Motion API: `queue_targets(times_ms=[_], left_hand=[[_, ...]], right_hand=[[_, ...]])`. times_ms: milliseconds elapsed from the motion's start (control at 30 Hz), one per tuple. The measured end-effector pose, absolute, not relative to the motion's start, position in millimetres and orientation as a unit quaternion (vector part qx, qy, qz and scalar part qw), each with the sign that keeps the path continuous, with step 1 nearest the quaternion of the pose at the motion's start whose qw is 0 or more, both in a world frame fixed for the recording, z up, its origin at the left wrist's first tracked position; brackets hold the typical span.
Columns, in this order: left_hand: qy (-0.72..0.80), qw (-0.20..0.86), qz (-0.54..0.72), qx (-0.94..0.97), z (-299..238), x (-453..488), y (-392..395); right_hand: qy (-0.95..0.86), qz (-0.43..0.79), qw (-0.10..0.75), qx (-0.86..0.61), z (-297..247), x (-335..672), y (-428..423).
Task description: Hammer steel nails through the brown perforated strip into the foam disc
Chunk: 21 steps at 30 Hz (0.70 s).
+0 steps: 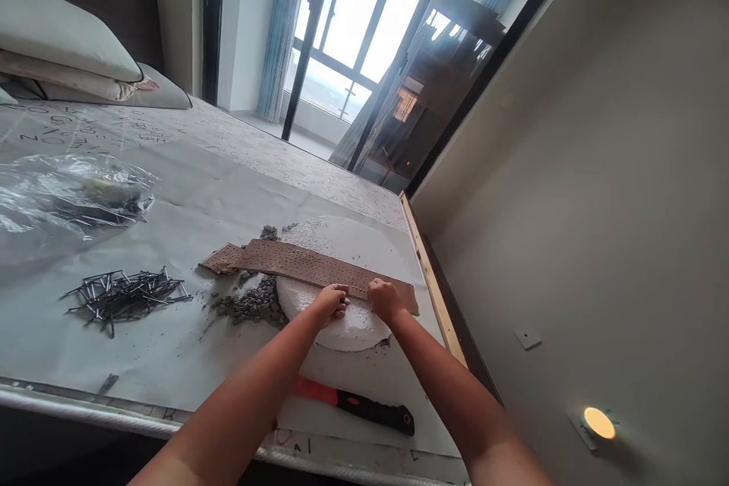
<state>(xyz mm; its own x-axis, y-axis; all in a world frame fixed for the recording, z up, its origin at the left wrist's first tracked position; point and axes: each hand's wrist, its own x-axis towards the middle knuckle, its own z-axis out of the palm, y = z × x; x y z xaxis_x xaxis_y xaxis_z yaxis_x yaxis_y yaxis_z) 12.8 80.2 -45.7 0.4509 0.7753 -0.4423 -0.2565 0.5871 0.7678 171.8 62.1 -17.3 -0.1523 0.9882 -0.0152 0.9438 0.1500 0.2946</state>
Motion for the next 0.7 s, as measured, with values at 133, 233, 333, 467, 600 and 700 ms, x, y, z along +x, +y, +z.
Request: queue_targets(times_ms=[133,233,333,467,600,700], left_hand=[[0.396,0.799,0.331,0.31,-48,13,82],[0.392,0.802,0.332,0.305,-47,14,82],[0.404,0.795,0.335,0.306,-45,14,81],[0.413,0.788,0.334,0.31,-43,13,79],[0.388,0.804,0.339,0.296,-38,13,76],[0.368,0.814,0.34,0.293,-35,12,75]], right_hand=[[0.734,0.102,0.079,0.666,-13,175,60],[0.731,0.089,0.071,0.673,-10,173,62],[0.727,0.078,0.061,0.679,-8,169,64],[0.719,0.068,0.026,0.692,-6,169,61],[0.714,0.057,-0.024,0.698,3,170,60],[0.754,0.029,-0.047,0.655,8,161,60]])
